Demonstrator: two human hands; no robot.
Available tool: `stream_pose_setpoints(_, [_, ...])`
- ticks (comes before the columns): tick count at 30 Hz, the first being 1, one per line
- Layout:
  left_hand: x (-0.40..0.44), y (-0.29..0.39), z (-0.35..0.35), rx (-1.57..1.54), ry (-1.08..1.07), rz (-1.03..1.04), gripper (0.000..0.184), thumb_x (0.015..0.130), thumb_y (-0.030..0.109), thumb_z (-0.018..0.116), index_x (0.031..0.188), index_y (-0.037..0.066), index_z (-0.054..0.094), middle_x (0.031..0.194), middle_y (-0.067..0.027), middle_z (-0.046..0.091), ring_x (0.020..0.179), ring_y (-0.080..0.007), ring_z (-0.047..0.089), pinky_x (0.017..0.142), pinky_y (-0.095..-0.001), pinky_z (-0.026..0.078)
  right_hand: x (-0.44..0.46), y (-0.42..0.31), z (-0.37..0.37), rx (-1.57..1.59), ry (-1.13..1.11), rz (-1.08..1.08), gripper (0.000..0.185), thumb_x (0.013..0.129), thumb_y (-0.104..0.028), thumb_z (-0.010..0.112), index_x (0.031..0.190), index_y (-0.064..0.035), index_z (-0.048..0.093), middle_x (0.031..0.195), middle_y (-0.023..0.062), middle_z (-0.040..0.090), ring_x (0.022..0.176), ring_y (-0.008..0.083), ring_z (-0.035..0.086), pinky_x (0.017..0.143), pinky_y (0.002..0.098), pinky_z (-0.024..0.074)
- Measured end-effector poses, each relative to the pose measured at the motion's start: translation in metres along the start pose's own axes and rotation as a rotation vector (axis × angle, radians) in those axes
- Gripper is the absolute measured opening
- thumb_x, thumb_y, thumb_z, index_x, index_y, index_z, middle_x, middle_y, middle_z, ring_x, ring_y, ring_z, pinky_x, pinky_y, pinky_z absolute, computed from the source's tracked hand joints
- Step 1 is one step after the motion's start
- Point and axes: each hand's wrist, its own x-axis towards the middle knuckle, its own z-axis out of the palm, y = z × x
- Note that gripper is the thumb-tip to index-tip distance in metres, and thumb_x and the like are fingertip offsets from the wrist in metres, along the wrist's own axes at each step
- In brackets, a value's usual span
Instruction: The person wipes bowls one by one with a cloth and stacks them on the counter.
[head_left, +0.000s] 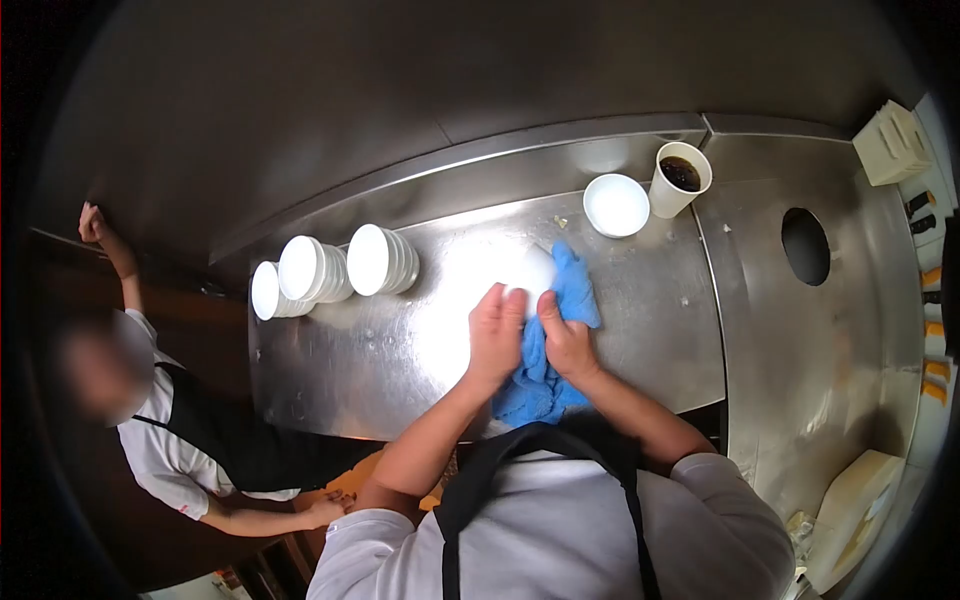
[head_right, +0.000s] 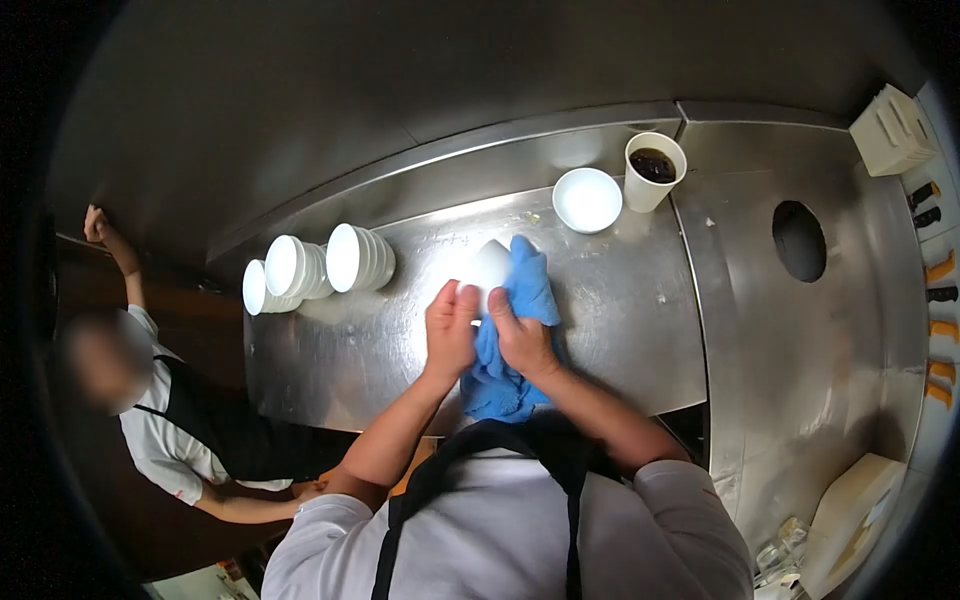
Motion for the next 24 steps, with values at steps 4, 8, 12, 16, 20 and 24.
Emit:
stream_pose_setpoints(4, [-0.001,0.022,-0.001,0.45,-0.075,0.524,0.02,0.087,0.013,0.065,0.075,0.002,0.054,0.069,-0.0146,0.047,0.063,-0.0351,0.048,0.065,-0.0408,0.04,0.011,-0.013,-0.001,0.092,-0.086,-0.183,0.058,0.099,-0.036,0.052,0.138,0.0071,0.042,0.135,0.0172,0.052,0.123,0.0275,0.051,0.105,0.035,0.0381])
stream_pose_setpoints(8, [0.003,0.02,-0.004,0.423,-0.165,0.797,0.023,0.08,0.013,0.073,0.076,0.003,0.052,0.069,-0.0138,0.048,0.065,-0.0334,0.048,0.066,-0.041,0.041,0.038,-0.011,-0.016,0.833,-0.356,0.616,0.063,0.099,-0.052,0.042,0.126,0.0037,0.054,0.115,0.0123,0.063,0.108,0.021,0.059,0.093,0.0307,0.0457])
stream_pose_setpoints(12, [0.021,0.017,-0.034,0.598,0.088,0.773,0.017,0.081,0.007,0.071,0.078,0.002,0.056,0.074,-0.014,0.052,0.067,-0.0327,0.049,0.065,-0.0391,0.04,0.003,-0.022,0.009,0.329,-0.249,0.661,0.058,0.1,-0.055,0.042,0.116,-0.0022,0.061,0.1,0.0037,0.062,0.092,0.0106,0.055,0.082,0.0268,0.0467])
stream_pose_setpoints(16, [0.034,0.007,-0.104,0.88,0.45,0.665,0.013,0.088,0.008,0.065,0.08,0.002,0.057,0.075,-0.0134,0.053,0.07,-0.0314,0.051,0.066,-0.038,0.041,-0.001,-0.011,0.005,0.355,-0.461,0.448,0.049,0.1,-0.05,0.047,0.107,-0.0032,0.062,0.096,0.0014,0.06,0.089,0.0102,0.055,0.081,0.0262,0.0472])
stream_pose_setpoints(20, [0.057,-0.017,-0.148,1.104,0.537,0.529,0.011,0.089,0.013,0.064,0.086,0.004,0.061,0.075,-0.0113,0.055,0.075,-0.0303,0.054,0.077,-0.0389,0.039,0.017,-0.01,-0.005,0.298,-0.328,0.647,0.06,0.098,-0.056,0.046,0.11,0.0007,0.061,0.099,0.0055,0.061,0.09,0.0112,0.056,0.079,0.0264,0.0482])
stream_pose_setpoints(24, [0.059,-0.044,-0.158,1.16,0.485,0.435,0.012,0.09,0.013,0.064,0.096,0.004,0.063,0.088,-0.0116,0.061,0.087,-0.0303,0.056,0.084,-0.0387,0.038,0.013,-0.006,-0.014,0.321,-0.368,0.672,0.063,0.097,-0.058,0.047,0.114,0.002,0.059,0.103,0.007,0.062,0.092,0.0119,0.057,0.082,0.0264,0.0478])
